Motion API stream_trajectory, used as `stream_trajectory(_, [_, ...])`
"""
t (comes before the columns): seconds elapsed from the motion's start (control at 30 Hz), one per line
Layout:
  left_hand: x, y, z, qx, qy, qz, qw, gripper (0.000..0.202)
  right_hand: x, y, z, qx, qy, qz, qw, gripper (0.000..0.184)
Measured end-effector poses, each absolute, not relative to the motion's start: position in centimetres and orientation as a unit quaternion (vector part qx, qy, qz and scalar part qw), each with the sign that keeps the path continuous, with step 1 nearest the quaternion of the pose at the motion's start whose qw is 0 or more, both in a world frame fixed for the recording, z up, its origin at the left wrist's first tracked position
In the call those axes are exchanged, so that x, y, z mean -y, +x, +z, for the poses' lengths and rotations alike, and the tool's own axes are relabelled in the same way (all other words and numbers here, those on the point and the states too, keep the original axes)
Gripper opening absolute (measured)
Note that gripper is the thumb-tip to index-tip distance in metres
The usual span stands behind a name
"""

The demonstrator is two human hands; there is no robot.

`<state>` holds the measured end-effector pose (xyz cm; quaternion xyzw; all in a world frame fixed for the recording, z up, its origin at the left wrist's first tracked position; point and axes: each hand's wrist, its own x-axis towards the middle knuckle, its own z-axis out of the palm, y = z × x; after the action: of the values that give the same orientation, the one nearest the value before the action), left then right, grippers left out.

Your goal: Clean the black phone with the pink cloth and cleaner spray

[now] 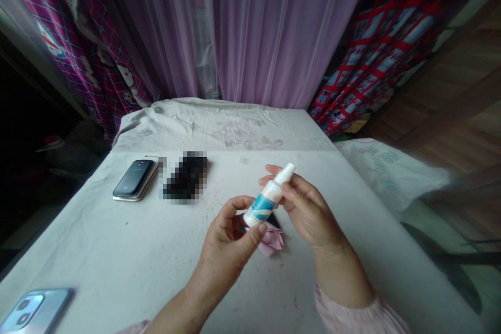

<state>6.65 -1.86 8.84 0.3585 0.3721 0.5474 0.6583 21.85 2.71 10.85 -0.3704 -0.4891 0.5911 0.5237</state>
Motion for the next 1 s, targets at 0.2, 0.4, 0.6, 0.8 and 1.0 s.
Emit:
stream_trajectory(0.2, [2.2, 6.9, 9.9, -0.348, 0.345, 0.559, 0.669, 0.041, -2.5, 21.7, 11.1, 0.469, -0.371, 0.603, 0.528, 0.039])
stream_trajectory(0.4, [2.4, 6.9, 9.5, -0.35, 0.344, 0.564, 0.664, 0.038, -2.4, 21.7, 11.3, 0.477, -0.361, 0.602, 0.529, 0.035])
stream_trajectory(0.6, [2.6, 7.0, 9.5, -0.336, 0.345, 0.565, 0.67, 0.039, -2.4, 21.7, 11.4, 0.476, -0.349, 0.609, 0.53, 0.035])
stream_trajectory(0.8, [2.8, 7.0, 10.5, -0.335, 0.371, 0.558, 0.663, 0.035, -2.2, 21.8, 11.3, 0.481, -0.345, 0.612, 0.525, 0.036])
stream_trajectory(1.0, [2.8, 7.0, 10.4, -0.337, 0.382, 0.567, 0.648, 0.034, -2.3, 21.8, 11.3, 0.475, -0.338, 0.617, 0.529, 0.036])
